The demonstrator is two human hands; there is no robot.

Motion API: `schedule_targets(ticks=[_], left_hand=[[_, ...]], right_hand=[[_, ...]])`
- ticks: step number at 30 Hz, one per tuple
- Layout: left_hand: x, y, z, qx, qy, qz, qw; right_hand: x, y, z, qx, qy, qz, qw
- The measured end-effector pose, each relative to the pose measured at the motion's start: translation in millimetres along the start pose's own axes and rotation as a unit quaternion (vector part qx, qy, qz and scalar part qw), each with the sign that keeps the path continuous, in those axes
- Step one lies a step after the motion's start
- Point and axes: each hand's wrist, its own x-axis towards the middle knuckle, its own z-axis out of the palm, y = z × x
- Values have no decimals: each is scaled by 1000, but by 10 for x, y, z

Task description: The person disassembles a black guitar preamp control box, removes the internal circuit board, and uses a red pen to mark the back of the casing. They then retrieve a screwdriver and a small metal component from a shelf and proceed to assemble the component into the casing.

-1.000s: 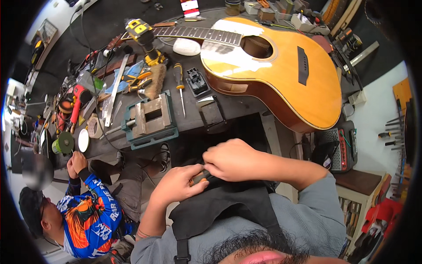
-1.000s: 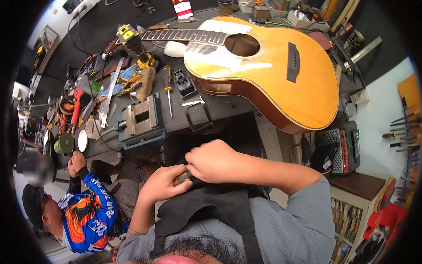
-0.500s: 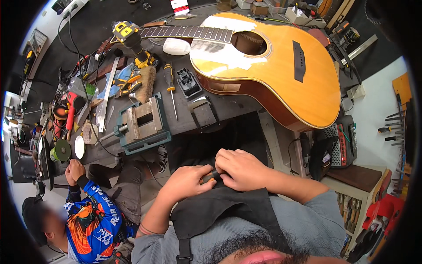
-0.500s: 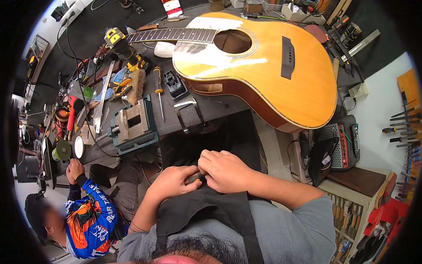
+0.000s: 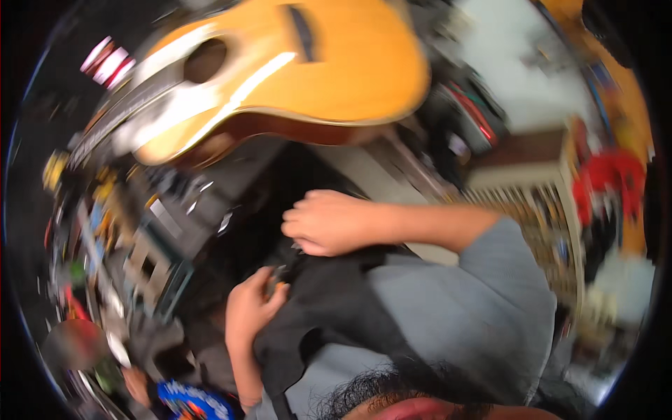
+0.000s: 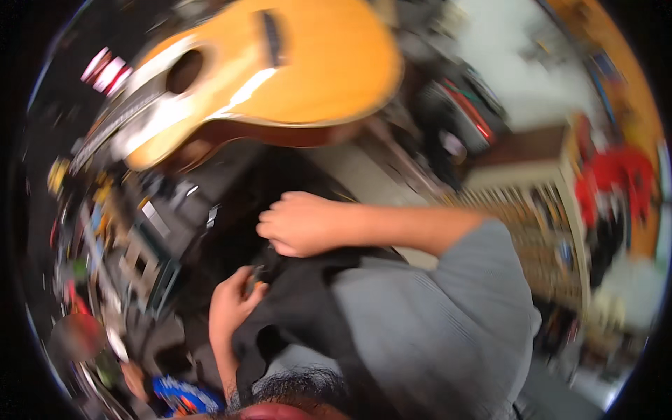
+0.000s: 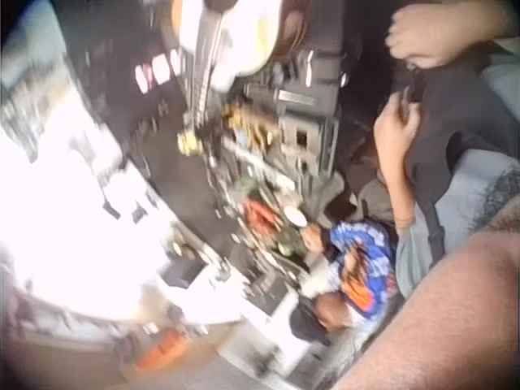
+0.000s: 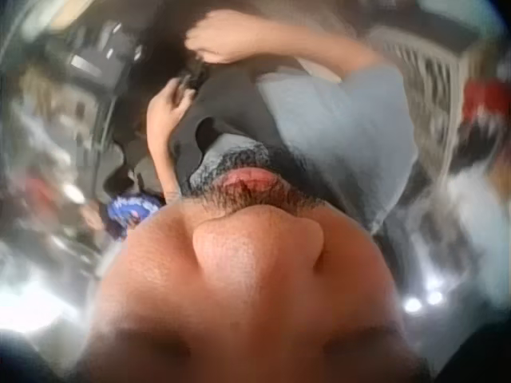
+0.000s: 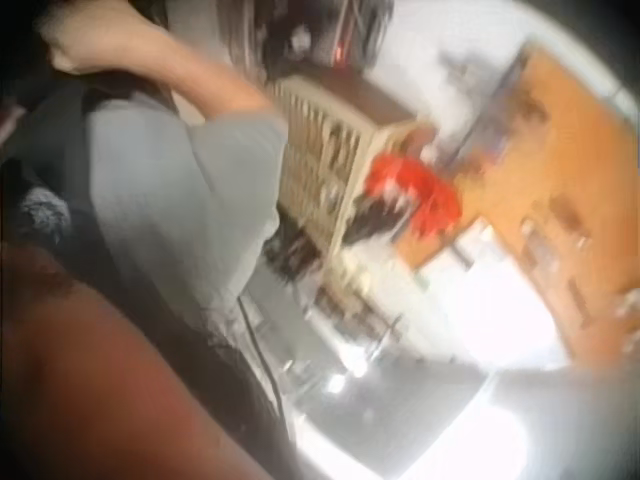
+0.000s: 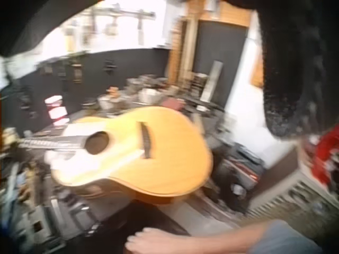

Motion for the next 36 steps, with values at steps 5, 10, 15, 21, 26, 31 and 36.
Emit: schedule_targets(ticks=[5, 10, 15, 21, 26, 31, 36], left_hand=[[87, -369, 95, -131, -32, -43, 990], [358, -906, 265, -6, 16, -30, 999], [448, -1189, 321, 7, 30, -101, 994], [329, -1567, 458, -59, 57, -120, 989], [330, -1725, 554, -193, 88, -149, 966], [406, -1755, 521, -181, 78, -171, 965], [447, -1802, 416, -150, 36, -168, 974]], right_hand=[[-942, -75, -348, 294, -26, 283, 913], [-2470, -150, 2, 75, 228, 459, 855], [-4106, -67, -314, -154, 459, 608, 630], [-5203, -164, -760, -365, 421, 647, 521], [-5352, -180, -788, -358, 379, 680, 516], [-5237, -288, -754, -322, 386, 721, 477], [-5067, -569, -366, -326, 436, 701, 461]])
